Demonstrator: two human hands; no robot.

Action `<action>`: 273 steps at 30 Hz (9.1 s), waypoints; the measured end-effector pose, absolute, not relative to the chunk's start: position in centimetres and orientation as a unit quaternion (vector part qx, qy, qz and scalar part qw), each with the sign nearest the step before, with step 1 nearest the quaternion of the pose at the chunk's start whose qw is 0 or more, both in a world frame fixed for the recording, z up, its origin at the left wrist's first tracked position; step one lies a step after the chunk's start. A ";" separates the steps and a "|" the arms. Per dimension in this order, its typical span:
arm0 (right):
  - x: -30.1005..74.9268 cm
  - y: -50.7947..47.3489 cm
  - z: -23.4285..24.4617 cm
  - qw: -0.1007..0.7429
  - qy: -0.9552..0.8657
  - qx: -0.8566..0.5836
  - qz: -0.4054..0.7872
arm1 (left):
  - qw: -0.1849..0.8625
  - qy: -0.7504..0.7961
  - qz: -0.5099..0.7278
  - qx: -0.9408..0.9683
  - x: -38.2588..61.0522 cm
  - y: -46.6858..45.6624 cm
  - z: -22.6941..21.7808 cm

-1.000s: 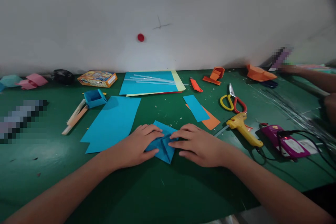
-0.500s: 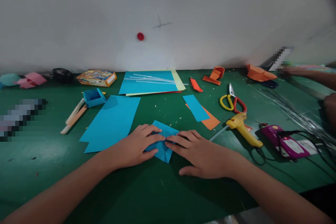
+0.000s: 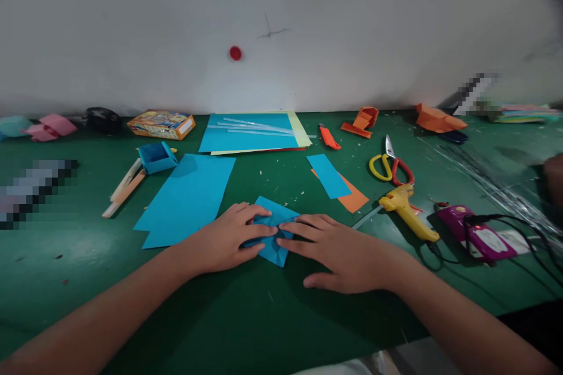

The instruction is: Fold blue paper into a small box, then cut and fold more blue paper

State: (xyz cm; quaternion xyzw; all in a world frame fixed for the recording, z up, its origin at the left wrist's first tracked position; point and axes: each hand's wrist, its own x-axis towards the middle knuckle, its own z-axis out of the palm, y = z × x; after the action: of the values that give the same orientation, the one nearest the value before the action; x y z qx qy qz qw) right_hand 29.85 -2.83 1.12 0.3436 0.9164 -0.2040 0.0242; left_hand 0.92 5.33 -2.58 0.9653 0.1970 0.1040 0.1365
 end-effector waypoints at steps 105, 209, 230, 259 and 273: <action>27.6 -1.0 -1.8 -0.143 0.908 0.370 -0.132 | 0.127 0.157 0.188 0.961 0.9 5.3 -3.1; 28.1 -0.4 -2.4 -0.174 0.836 0.510 -0.107 | -0.069 0.240 0.244 0.937 1.3 5.0 -2.8; 28.4 -0.4 -2.6 -0.131 0.847 0.506 -0.096 | -0.032 0.280 0.193 0.940 1.2 5.4 -3.5; 28.3 -0.6 -2.0 -0.121 0.866 0.474 -0.105 | -0.013 0.224 0.217 0.950 1.1 5.5 -3.3; 28.3 -0.6 -1.9 -0.115 0.870 0.470 -0.094 | -0.004 0.224 0.211 0.952 1.2 5.5 -3.3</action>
State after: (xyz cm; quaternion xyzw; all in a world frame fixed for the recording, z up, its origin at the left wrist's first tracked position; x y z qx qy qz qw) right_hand 28.32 -0.59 -1.89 0.4699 0.8702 -0.0941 -0.1148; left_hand 1.15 5.52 -3.27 0.9515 0.2241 0.2106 -0.0044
